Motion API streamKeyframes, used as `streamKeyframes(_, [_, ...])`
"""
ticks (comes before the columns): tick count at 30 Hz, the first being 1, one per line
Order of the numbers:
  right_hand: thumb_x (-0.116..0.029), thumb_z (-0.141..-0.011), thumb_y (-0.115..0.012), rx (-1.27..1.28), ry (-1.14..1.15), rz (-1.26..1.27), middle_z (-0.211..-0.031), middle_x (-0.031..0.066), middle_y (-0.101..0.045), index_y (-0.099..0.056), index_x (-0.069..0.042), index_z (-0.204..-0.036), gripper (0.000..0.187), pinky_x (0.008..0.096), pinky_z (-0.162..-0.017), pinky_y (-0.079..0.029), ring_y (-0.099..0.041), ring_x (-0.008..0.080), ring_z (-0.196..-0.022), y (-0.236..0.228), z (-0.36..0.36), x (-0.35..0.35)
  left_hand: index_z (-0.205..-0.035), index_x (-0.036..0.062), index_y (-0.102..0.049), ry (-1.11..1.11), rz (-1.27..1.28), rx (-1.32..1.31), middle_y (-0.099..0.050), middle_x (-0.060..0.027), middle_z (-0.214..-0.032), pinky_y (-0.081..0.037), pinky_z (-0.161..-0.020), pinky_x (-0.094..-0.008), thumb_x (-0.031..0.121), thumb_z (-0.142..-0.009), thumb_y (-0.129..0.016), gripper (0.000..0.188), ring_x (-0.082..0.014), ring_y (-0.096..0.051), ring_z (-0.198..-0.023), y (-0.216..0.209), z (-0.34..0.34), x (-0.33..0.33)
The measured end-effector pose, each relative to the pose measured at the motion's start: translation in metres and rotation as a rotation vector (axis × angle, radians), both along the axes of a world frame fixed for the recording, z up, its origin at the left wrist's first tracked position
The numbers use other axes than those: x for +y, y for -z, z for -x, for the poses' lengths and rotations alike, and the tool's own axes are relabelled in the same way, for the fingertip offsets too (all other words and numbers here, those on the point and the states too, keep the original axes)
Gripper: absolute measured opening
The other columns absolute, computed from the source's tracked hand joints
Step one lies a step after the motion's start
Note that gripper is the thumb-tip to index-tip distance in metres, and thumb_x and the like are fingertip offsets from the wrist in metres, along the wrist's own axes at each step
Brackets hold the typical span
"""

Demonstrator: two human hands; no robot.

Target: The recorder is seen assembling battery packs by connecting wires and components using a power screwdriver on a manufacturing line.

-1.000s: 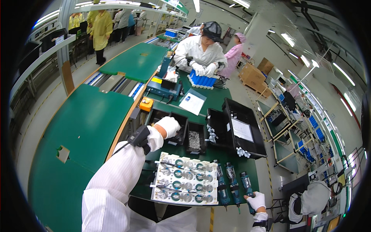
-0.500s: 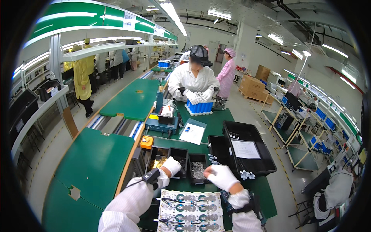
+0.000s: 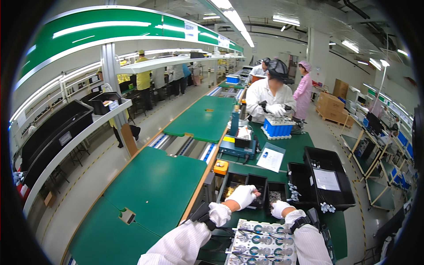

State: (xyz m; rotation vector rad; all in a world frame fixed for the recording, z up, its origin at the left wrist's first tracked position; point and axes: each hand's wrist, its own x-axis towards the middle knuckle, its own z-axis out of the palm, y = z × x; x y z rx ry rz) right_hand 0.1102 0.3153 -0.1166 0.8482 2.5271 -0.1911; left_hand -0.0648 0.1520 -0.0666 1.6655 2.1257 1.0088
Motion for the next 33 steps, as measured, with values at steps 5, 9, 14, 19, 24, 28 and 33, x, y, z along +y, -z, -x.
streamKeyframes(5, [-0.038,-0.092,-0.054,-0.055,-0.048,-0.018,-0.127,0.0197,-0.063,-0.066,-0.010,-0.125,0.045,0.0444,-0.100,-0.049,-0.062,0.0367,-0.116,0.001,0.005,-0.005,-0.102,0.0014,-0.067,0.045,-0.017,-0.602,-0.070,-0.0042,-0.085,-0.051,-0.073,-0.0254,0.031,-0.100,-0.059,0.030,-0.0081,-0.063,-0.077,-0.014,-0.024,-0.065])
streamKeyframes(9, [-0.032,-0.086,-0.065,0.043,-0.073,-0.062,-0.114,0.0173,-0.070,-0.073,-0.011,-0.111,0.034,0.0433,-0.094,-0.053,-0.066,0.0351,-0.107,0.000,0.007,-0.004,-0.099,0.0006,-0.068,-0.021,-0.079,-0.526,-0.069,-0.0022,-0.084,-0.050,-0.072,-0.0254,0.039,-0.099,-0.060,0.039,-0.0067,-0.060,-0.075,-0.030,-0.049,-0.133])
streamKeyframes(14, [-0.021,-0.078,-0.068,0.028,-0.101,-0.047,-0.110,0.0192,-0.070,-0.075,-0.009,-0.107,0.032,0.0435,-0.091,-0.054,-0.067,0.0368,-0.104,0.031,0.009,0.016,-0.105,0.0011,-0.069,-0.112,0.017,-0.747,-0.068,-0.0007,-0.078,-0.048,-0.070,-0.0249,0.039,-0.097,-0.062,0.040,-0.0071,-0.058,-0.072,-0.023,-0.076,-0.183])
streamKeyframes(19, [-0.023,-0.074,-0.071,0.032,-0.117,-0.069,-0.103,0.0200,-0.072,-0.077,-0.010,-0.099,0.029,0.0419,-0.087,-0.057,-0.070,0.0377,-0.096,0.036,0.013,0.019,-0.102,-0.0010,-0.068,-0.215,0.106,-0.703,-0.069,-0.0031,-0.085,-0.050,-0.071,-0.0235,0.036,-0.098,-0.062,0.038,-0.0074,-0.061,-0.075,-0.014,-0.089,-0.214])
streamKeyframes(24, [-0.029,-0.071,-0.074,0.151,-0.113,-0.045,-0.096,0.0163,-0.074,-0.079,-0.013,-0.091,0.027,0.0403,-0.087,-0.057,-0.071,0.0341,-0.093,0.031,0.008,0.020,-0.096,0.0026,-0.068,-0.163,-0.126,-0.794,-0.068,-0.0040,-0.080,-0.050,-0.067,-0.0263,0.023,-0.097,-0.061,0.022,-0.0098,-0.062,-0.072,-0.011,-0.111,-0.220])
streamKeyframes(28, [-0.030,-0.071,-0.074,0.210,-0.086,-0.027,-0.097,0.0150,-0.074,-0.079,-0.014,-0.090,0.025,0.0393,-0.087,-0.056,-0.072,0.0328,-0.092,0.029,0.002,0.024,-0.099,-0.0001,-0.068,-0.172,-0.119,-0.828,-0.070,-0.0050,-0.085,-0.051,-0.069,-0.0256,0.021,-0.097,-0.063,0.022,-0.0092,-0.062,-0.075,-0.013,-0.116,-0.222])
streamKeyframes(33, [-0.033,-0.073,-0.073,0.163,-0.085,-0.055,-0.101,0.0145,-0.074,-0.079,-0.014,-0.095,0.029,0.0381,-0.088,-0.056,-0.071,0.0327,-0.097,0.034,0.010,0.029,-0.105,-0.0034,-0.068,-0.177,-0.143,-0.924,-0.072,-0.0069,-0.088,-0.052,-0.070,-0.0252,0.019,-0.096,-0.065,0.024,-0.0098,-0.064,-0.077,-0.007,-0.120,-0.222])
